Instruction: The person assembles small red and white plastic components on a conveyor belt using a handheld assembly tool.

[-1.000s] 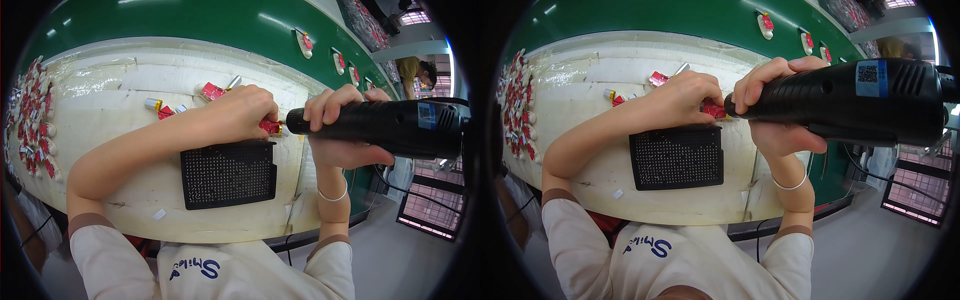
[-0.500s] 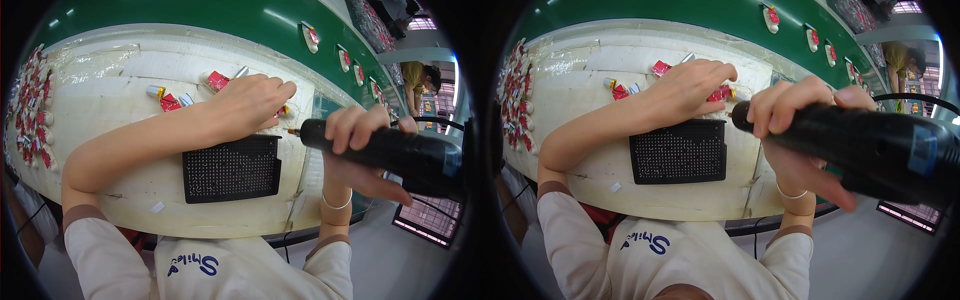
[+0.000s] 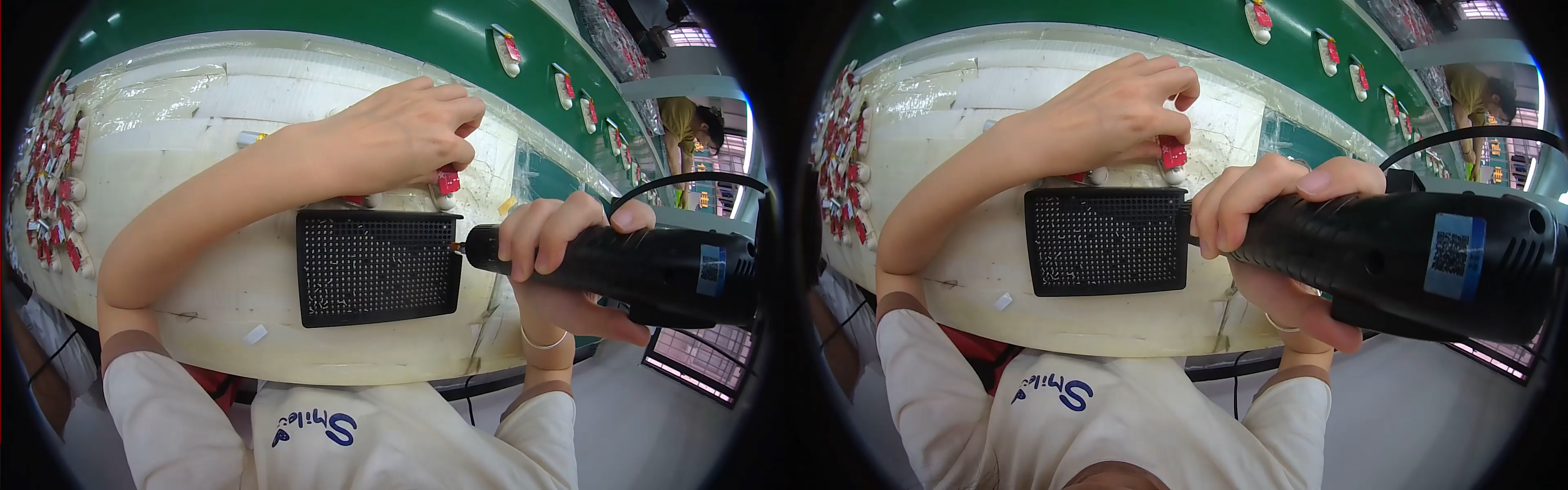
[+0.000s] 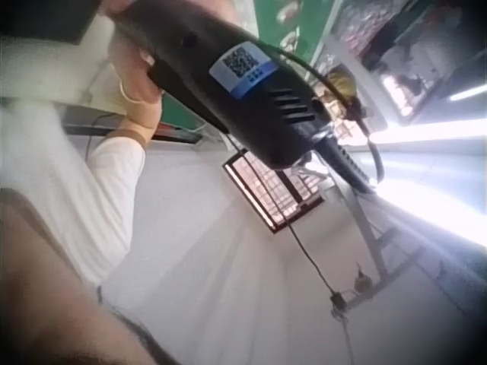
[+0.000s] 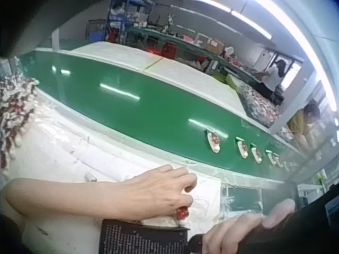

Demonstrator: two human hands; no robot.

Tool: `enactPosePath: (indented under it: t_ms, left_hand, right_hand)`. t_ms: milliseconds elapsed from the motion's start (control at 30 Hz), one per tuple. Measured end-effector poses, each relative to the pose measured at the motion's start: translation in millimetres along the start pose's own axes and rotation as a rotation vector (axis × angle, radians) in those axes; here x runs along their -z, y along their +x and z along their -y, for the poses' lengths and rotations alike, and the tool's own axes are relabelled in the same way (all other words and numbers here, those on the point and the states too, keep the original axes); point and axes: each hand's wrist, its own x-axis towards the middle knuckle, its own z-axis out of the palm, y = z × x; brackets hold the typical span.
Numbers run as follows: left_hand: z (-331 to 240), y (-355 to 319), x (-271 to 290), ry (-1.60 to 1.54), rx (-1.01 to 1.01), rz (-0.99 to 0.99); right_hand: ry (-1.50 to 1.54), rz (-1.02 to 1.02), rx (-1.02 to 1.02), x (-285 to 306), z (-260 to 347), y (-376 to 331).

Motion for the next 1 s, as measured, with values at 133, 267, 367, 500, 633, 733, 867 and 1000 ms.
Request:
enactPosePath:
  t_ms: [133, 267, 367, 500, 633, 733, 867, 1000]
  left_hand:
    - [1.7, -1.4, -1.8, -0.033, -0.035, 0.053]
    - [-1.2, -0.7, 1.3, -0.155, 0.045, 0.154]
    - [-1.1, 0.7, 2.0, -0.176, 0.1, 0.176]
    - [0.1, 1.9, 0.0, -0.216, 0.095, 0.164]
    - [0.4, 0.1, -0.3, -0.236, 0.094, 0.151]
    - [0.6, 0.5, 0.9, -0.245, 0.107, 0.17]
    - [-0.5, 1.2, 0.3, -0.275, 0.134, 0.179]
    - [0.3, -1.4, 0.0, -0.253, 0.112, 0.162]
  right_hand:
    - [-0.129, 0.078, 0.001, -3.7, 1.4, 3.1]
    - [-0.166, 0.165, 0.075, -1.3, 13.8, 15.5]
    - [-0.145, 0.111, 0.149, 2.9, 4.3, 22.6]
    - [-0.179, 0.094, 0.163, 14.9, -7.1, 25.3]
    - [-0.171, 0.106, 0.149, 20.5, -15.4, 24.8]
    - [-0.147, 0.097, 0.138, 20.4, -16.8, 26.7]
    - [-0.117, 0.063, 0.125, 20.4, -22.2, 27.7]
    - [-0.053, 0.0, 0.141, 16.6, -28.3, 29.3]
